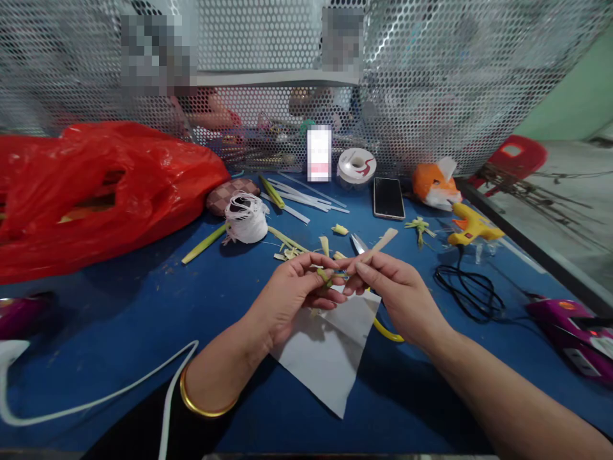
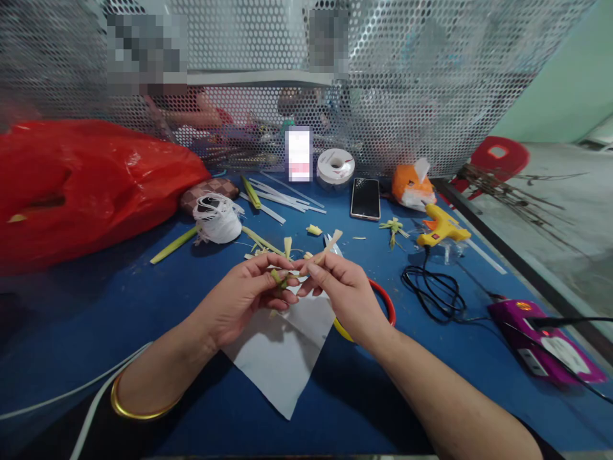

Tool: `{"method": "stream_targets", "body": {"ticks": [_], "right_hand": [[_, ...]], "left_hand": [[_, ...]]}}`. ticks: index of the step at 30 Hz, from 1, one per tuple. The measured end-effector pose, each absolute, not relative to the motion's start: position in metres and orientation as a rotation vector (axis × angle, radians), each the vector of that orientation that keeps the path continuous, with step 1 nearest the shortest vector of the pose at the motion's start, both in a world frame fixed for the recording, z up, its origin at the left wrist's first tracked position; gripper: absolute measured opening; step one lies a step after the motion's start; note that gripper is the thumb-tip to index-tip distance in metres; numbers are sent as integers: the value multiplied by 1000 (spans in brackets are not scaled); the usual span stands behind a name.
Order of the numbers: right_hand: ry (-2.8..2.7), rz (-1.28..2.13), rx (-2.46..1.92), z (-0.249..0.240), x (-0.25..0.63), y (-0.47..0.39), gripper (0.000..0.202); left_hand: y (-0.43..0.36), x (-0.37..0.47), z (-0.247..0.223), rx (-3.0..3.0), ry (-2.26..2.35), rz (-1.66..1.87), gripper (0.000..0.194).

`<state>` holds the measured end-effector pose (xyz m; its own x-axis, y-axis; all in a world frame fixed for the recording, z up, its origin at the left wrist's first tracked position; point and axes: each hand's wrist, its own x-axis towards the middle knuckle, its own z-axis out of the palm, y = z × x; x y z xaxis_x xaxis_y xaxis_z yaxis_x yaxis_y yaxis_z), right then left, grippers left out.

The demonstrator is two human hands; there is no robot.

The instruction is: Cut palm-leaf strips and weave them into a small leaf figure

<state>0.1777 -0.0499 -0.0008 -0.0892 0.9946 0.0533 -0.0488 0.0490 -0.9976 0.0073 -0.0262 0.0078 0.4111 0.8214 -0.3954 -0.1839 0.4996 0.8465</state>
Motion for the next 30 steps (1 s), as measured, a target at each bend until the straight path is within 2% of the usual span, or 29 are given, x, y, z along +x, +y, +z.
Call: {"method": "stream_targets", "body": {"ticks": [7, 17, 21, 27, 30], "right_hand": [[-1191, 1104, -1038, -5, 178, -49, 9], [-1355, 961, -1120, -1, 176, -54, 11], [-1616, 654, -1233, 3, 183, -55, 12], [-2058, -147, -1213, 6, 195, -51, 10], [-2088, -228, -1237, 4, 194, -50, 10]], "left_hand": [[-25, 4, 5, 795, 913, 631, 15], [-24, 2, 14, 786, 799, 593, 22], [-23, 1, 13, 772, 823, 625, 24], [-21, 2, 13, 748, 845, 655, 27], [-22, 3, 12, 752, 848, 682, 26]]}}
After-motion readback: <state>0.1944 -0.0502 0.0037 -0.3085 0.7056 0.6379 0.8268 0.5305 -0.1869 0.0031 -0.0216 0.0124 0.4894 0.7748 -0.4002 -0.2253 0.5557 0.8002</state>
